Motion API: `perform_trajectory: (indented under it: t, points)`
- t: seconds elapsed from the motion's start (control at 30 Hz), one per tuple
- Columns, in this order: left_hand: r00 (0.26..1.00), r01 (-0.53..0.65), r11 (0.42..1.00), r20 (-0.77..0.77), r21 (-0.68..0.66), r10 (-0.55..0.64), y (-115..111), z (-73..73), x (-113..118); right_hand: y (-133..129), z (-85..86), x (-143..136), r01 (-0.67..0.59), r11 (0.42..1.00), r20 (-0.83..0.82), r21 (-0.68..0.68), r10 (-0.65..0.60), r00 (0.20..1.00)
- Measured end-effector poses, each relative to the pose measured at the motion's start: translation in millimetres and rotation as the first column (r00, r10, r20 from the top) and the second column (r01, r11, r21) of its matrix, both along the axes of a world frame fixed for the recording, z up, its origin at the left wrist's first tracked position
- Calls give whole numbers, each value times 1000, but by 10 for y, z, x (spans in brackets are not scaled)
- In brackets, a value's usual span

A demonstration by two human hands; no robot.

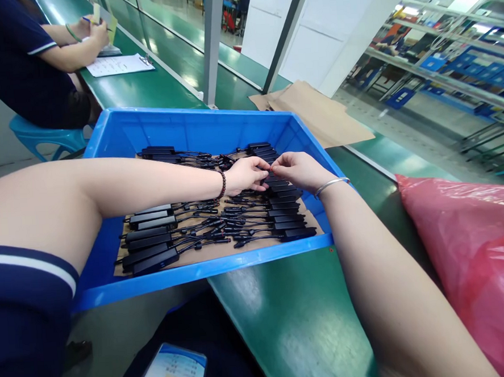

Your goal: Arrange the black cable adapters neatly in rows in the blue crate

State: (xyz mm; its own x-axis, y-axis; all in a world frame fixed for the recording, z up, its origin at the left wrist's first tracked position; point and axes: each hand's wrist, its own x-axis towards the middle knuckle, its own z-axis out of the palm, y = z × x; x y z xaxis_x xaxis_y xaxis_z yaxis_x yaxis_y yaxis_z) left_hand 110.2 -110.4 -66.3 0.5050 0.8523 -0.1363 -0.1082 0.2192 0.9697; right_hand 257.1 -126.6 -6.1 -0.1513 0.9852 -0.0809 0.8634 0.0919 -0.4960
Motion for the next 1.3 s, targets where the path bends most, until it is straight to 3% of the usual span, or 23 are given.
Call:
perform_trajectory:
  t: [0.43,0.7,0.87,0.97,1.17,1.3]
  points:
    - [993,-112,993,-28,-23,111,-16,-13,41,47,-48,34,-118,990,164,76,104,981]
    - [992,-71,992,-99,100,81,-20,6,45,54,-30,-21,-133,989,383,69,97,919]
    - [992,-99,985,-65,141,109,-36,-24,45,50,-39,0,-73,993,290,-89,96,952]
    - [993,-107,984,-30,144,112,-32,-42,44,50,-56,31,-61,995,240,-78,78,968]
    - [990,-51,981,-121,189,75,20,-50,45,69,-64,43,-5,1000,314,8,2,949]
    - [914,179,956,-398,234,-74,82,109,-22,68,-52,30,-12,1000,335,7,9,942]
